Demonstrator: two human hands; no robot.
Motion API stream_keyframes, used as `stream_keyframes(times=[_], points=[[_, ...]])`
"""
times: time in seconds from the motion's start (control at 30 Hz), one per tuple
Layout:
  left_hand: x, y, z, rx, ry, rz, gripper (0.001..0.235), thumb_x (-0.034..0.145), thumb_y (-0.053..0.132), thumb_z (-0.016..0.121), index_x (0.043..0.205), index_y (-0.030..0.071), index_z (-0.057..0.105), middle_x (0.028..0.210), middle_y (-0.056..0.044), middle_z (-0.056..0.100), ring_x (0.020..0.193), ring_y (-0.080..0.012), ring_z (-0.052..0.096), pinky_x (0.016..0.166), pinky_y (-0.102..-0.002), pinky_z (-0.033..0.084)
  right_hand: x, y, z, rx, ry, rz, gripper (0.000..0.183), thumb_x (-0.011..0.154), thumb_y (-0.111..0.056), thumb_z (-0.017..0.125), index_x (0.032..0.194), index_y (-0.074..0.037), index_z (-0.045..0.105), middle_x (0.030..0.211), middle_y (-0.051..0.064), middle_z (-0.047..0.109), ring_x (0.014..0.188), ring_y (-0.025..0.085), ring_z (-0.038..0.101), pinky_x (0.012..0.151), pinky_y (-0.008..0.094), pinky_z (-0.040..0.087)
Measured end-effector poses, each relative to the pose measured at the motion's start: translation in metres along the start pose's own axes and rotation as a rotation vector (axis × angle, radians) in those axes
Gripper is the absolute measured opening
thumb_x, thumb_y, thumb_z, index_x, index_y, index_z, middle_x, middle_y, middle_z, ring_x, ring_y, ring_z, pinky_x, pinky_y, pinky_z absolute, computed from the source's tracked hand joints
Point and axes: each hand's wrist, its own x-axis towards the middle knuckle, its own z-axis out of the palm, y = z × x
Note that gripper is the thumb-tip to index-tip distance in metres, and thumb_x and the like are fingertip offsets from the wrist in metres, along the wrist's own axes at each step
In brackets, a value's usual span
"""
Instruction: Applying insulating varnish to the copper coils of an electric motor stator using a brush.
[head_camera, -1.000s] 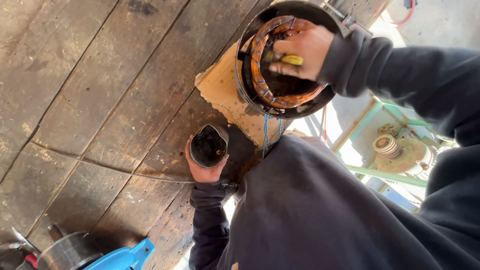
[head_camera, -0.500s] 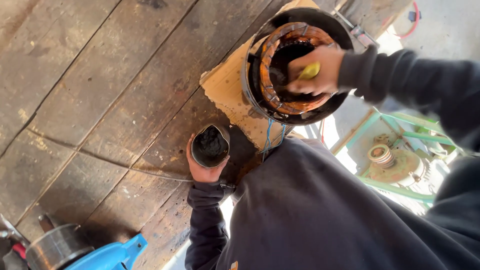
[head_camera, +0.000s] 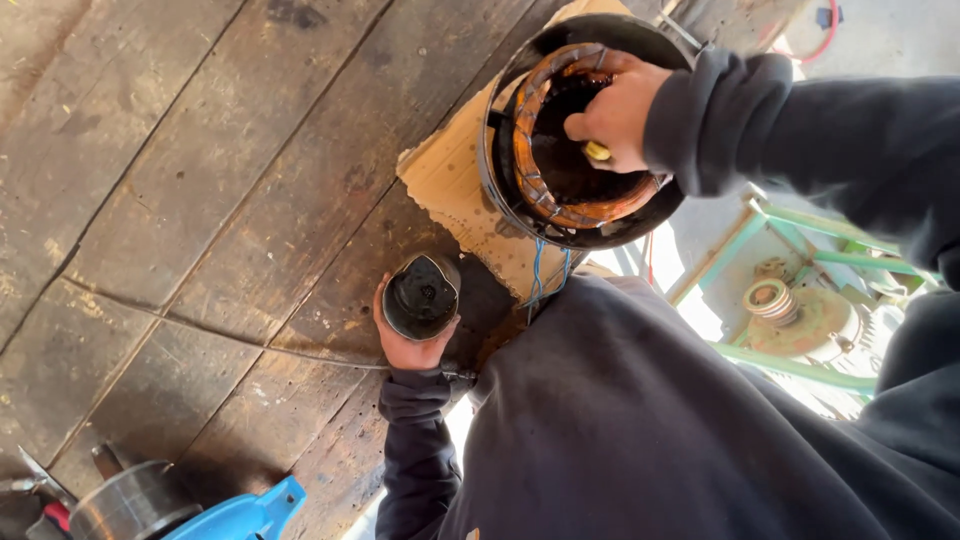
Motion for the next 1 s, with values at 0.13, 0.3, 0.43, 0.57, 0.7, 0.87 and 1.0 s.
stream_keyframes(times=[0.13, 0.3, 0.43, 0.57, 0.7, 0.87, 1.0], points=[[-0.002, -0.006, -0.003, 0.001, 0.011, 0.034, 0.119, 0.064, 0.011, 0.097, 0.157, 0.001, 0.025, 0.157, -0.019, 0.046, 0.143, -0.0308, 0.053, 0.122, -0.042, 0.043, 0.014, -0.021, -0.003, 0.478, -0.041, 0.404, 0.026, 0.087, -0.041, 0.069, 0.099, -0.018, 0.072, 0.079, 0.009, 0.074, 0.075, 0.032, 0.073, 0.071, 0.043, 0.059], [-0.002, -0.003, 0.0, -0.027, 0.026, 0.026, 0.118, 0.064, 0.011, 0.097, 0.157, 0.001, 0.026, 0.157, -0.019, 0.046, 0.143, -0.0307, 0.053, 0.121, -0.042, 0.044, -0.006, -0.007, -0.009, 0.636, 0.08, 0.467, 0.027, 0.096, -0.042, 0.066, 0.098, -0.016, 0.07, 0.077, 0.007, 0.074, 0.071, 0.029, 0.074, 0.063, 0.043, 0.06], [0.003, -0.008, 0.001, -0.028, 0.031, 0.017, 0.116, 0.064, 0.01, 0.097, 0.157, 0.001, 0.028, 0.158, -0.019, 0.046, 0.144, -0.031, 0.053, 0.121, -0.042, 0.045, -0.002, -0.006, 0.004, 0.326, 0.001, 0.333, 0.025, 0.095, -0.041, 0.069, 0.096, -0.016, 0.071, 0.076, 0.009, 0.073, 0.071, 0.031, 0.073, 0.07, 0.042, 0.059], [0.003, -0.001, -0.003, -0.003, -0.002, 0.06, 0.117, 0.065, 0.011, 0.096, 0.157, 0.001, 0.025, 0.156, -0.019, 0.048, 0.143, -0.0306, 0.053, 0.121, -0.042, 0.043, 0.002, -0.006, 0.015, 0.649, 0.195, 0.239, 0.026, 0.089, -0.04, 0.07, 0.099, -0.016, 0.072, 0.081, 0.01, 0.074, 0.073, 0.033, 0.073, 0.069, 0.046, 0.059], [-0.003, 0.01, -0.004, 0.029, 0.014, 0.06, 0.116, 0.065, 0.012, 0.096, 0.158, 0.001, 0.028, 0.153, -0.019, 0.051, 0.142, -0.0308, 0.055, 0.121, -0.042, 0.045, 0.0, -0.015, -0.007, 0.348, 0.113, 0.269, 0.027, 0.092, -0.038, 0.068, 0.105, -0.014, 0.07, 0.081, 0.013, 0.073, 0.074, 0.035, 0.072, 0.066, 0.049, 0.059], [-0.004, -0.005, 0.002, -0.053, 0.015, 0.114, 0.116, 0.071, 0.022, 0.096, 0.159, 0.0, 0.022, 0.159, -0.019, 0.044, 0.145, -0.0314, 0.051, 0.122, -0.042, 0.042, 0.01, -0.027, -0.003, 0.788, -0.024, 0.48, 0.018, 0.095, -0.031, 0.068, 0.101, -0.015, 0.073, 0.079, 0.012, 0.076, 0.069, 0.026, 0.072, 0.064, 0.04, 0.059], [-0.005, 0.004, -0.001, 0.032, 0.045, 0.167, 0.114, 0.071, 0.022, 0.095, 0.159, 0.0, 0.025, 0.159, -0.019, 0.043, 0.145, -0.0326, 0.05, 0.122, -0.043, 0.042, -0.039, -0.017, -0.044, 1.276, 0.405, 0.694, 0.018, 0.101, -0.025, 0.067, 0.103, -0.007, 0.069, 0.083, 0.004, 0.074, 0.067, 0.01, 0.072, 0.056, 0.025, 0.059]])
